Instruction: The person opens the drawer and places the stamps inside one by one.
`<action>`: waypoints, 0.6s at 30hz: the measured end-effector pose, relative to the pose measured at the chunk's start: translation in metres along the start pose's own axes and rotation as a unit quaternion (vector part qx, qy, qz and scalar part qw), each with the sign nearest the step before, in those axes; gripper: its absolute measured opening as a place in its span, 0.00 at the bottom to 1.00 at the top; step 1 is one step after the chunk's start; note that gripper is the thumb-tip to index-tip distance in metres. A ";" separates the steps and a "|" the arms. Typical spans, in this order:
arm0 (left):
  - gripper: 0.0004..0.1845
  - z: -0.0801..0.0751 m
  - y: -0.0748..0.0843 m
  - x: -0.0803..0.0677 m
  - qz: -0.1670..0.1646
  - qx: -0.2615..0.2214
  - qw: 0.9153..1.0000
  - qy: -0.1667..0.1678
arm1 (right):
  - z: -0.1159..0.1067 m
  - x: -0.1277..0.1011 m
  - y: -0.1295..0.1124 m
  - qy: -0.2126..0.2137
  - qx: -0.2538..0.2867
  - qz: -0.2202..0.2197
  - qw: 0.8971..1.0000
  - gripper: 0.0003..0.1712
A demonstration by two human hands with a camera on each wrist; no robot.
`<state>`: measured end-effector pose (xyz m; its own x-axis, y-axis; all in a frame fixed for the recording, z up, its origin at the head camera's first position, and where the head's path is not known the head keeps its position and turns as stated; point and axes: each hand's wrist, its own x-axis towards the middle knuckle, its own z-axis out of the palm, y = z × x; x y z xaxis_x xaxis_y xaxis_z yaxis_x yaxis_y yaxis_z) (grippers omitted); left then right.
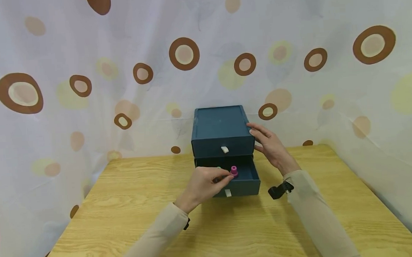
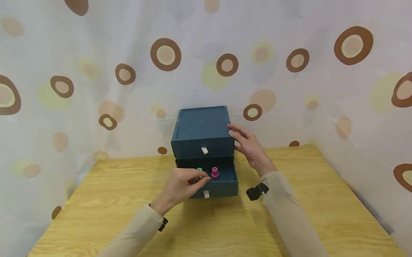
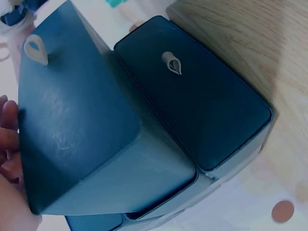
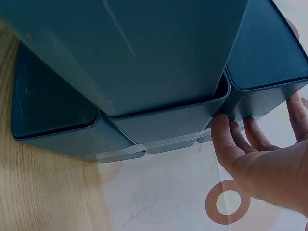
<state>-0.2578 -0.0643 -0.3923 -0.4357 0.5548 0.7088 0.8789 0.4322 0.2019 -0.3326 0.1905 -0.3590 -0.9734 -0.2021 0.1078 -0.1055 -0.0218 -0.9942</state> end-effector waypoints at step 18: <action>0.04 0.009 0.023 -0.028 -0.047 0.065 0.997 -0.020 | 0.001 0.000 0.000 -0.006 0.014 0.002 1.000 0.32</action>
<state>-0.2276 -0.0635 -0.4135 -0.5247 0.5341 0.6629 0.8022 0.5708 0.1751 -0.3326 0.1900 -0.3585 -0.9712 -0.2147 0.1033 -0.0951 -0.0483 -0.9943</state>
